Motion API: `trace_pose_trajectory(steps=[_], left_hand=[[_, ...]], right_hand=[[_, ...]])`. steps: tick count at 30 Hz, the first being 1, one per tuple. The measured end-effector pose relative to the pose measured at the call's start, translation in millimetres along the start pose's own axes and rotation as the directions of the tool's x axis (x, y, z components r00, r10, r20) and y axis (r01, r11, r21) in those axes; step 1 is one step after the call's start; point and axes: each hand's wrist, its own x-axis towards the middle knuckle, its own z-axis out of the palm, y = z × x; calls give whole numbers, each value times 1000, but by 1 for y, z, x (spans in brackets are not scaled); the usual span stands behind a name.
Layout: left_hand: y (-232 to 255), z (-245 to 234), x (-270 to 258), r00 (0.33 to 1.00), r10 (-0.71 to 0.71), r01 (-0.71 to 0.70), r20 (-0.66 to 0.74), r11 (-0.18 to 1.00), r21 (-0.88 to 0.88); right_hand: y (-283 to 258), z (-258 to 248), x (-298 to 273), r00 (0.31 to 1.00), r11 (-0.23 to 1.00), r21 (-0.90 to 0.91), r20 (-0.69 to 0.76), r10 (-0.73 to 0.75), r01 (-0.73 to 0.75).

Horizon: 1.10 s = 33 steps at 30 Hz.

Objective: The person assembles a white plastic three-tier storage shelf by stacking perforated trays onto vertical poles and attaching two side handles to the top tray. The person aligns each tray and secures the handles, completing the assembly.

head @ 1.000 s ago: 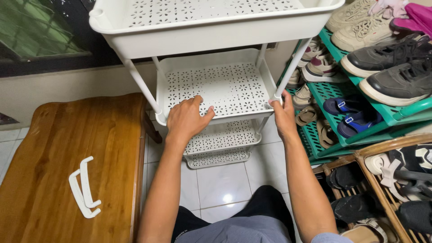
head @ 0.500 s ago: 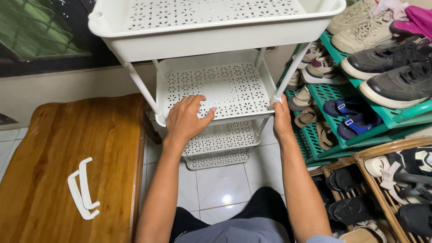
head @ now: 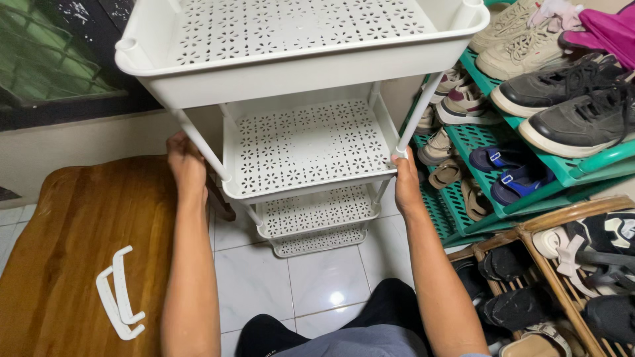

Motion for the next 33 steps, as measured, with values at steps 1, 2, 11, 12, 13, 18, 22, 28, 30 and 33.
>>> trace_pose_trajectory(steps=[1,2,11,12,13,18,22,28,30,33], left_hand=[[-12,2,12,998,-45,43,40,997,56],[-23,5,24,993,-92,83,77,990,114],[-52,40,77,890,-334,254,310,928,271],[-48,43,75,863,-404,342,303,909,239],[-45,47,72,851,-391,360,350,920,153],[-47,47,65,863,-332,393,382,915,-93],[-67,50,81,903,-227,282,365,954,-105],[-65,51,83,916,-183,219,356,974,-62],[-45,47,66,913,-201,213,355,977,7],[-1,36,30,984,-178,179,-22,981,71]], right_hand=[[1,0,-2,1000,1000,-8,-5,3,-3],[1,0,-4,1000,1000,-17,-11,6,-6],[3,1,-3,999,1000,3,-19,-30,30],[4,0,-3,999,1000,2,-23,-23,23],[5,0,-2,1000,1000,2,-27,-16,16],[8,1,-1,999,999,51,-39,4,-2],[10,-1,1,999,998,60,-46,-13,16],[7,-1,1,999,997,66,-40,35,-32],[1,-5,-3,997,998,5,-50,67,-67],[-14,-5,-5,996,986,-166,-90,-21,6]])
